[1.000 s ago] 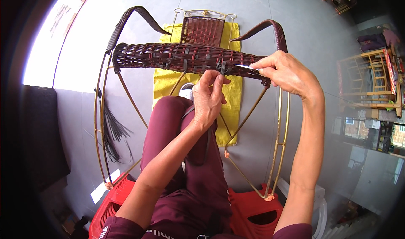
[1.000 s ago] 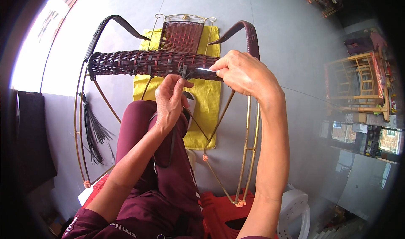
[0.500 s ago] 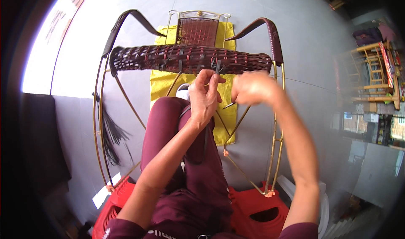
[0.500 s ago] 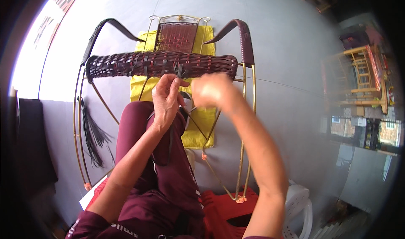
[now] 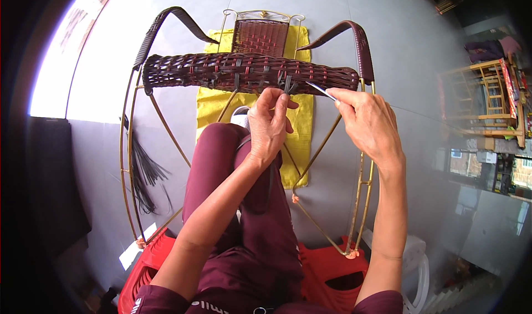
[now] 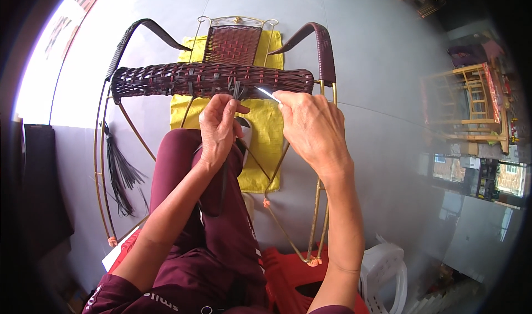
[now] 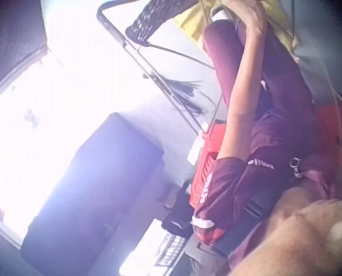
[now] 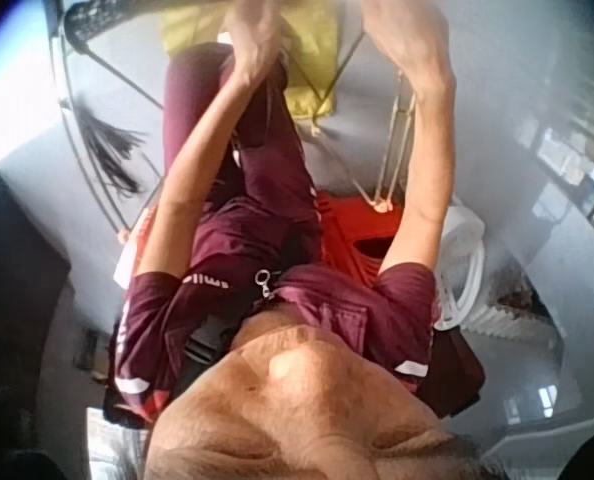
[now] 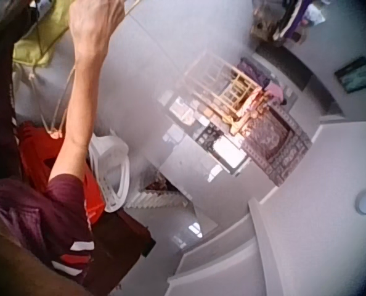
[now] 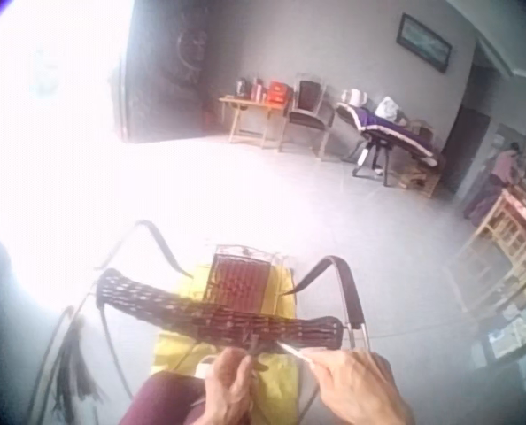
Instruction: The person repairs a woven chair by hand. They use a tool to weave a dark strap through the chair frame, tightening and securing the wicker pattern.
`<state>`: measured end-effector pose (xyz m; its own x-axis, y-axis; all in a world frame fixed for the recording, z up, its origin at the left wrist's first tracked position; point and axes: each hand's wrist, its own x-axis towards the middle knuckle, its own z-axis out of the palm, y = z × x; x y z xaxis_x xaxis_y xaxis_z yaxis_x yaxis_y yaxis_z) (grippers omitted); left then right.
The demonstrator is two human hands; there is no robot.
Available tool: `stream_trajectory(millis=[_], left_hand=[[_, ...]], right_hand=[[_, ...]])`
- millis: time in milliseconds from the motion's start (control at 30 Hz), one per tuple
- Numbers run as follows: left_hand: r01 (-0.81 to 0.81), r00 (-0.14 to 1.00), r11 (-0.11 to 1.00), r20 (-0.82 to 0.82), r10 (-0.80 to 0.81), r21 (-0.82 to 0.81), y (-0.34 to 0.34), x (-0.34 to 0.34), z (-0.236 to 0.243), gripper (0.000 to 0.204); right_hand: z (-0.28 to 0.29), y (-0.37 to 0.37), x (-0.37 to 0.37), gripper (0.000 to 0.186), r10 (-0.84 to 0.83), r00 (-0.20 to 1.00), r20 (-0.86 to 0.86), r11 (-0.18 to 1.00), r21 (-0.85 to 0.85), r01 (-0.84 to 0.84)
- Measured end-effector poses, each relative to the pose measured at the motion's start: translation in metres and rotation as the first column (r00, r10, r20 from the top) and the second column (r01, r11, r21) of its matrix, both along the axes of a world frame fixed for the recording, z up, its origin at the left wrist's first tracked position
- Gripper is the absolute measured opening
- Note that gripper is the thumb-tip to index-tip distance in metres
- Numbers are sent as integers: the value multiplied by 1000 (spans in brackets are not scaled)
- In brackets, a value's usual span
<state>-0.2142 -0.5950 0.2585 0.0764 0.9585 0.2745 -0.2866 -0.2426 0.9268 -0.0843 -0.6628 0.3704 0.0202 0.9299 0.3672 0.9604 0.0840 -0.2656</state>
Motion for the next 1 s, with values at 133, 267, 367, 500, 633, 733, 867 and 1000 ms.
stream_trajectory(millis=[133,267,367,500,633,733,867,1000], left_hand=[[-12,1000,1000,6,12,16,0,-5,-6,12],[18,1000,1000,-5,-18,3,-1,-6,-6,13],[13,999,1000,-30,-13,4,0,-7,-5,13],[16,999,1000,-32,-16,0,1,-7,-7,13],[8,999,1000,-51,-7,7,1,-10,-6,13],[11,999,1000,-33,-11,11,3,-10,-8,13],[18,999,1000,-31,-18,12,3,-10,-6,13],[-4,997,1000,-71,5,11,4,-14,-5,13]], right_hand=[[0,7,-9,18,-17,1000,-4,1000,-6,17],[-3,12,-3,20,21,998,63,1000,2,-21],[5,16,-1,19,42,994,96,998,-58,-36],[21,31,4,21,90,987,131,978,-199,-63],[44,46,0,25,149,976,158,925,-371,-81],[47,55,3,31,139,977,163,878,-476,-45],[49,68,6,26,176,971,161,863,-500,-73],[47,68,-1,26,217,961,173,883,-455,-117]])
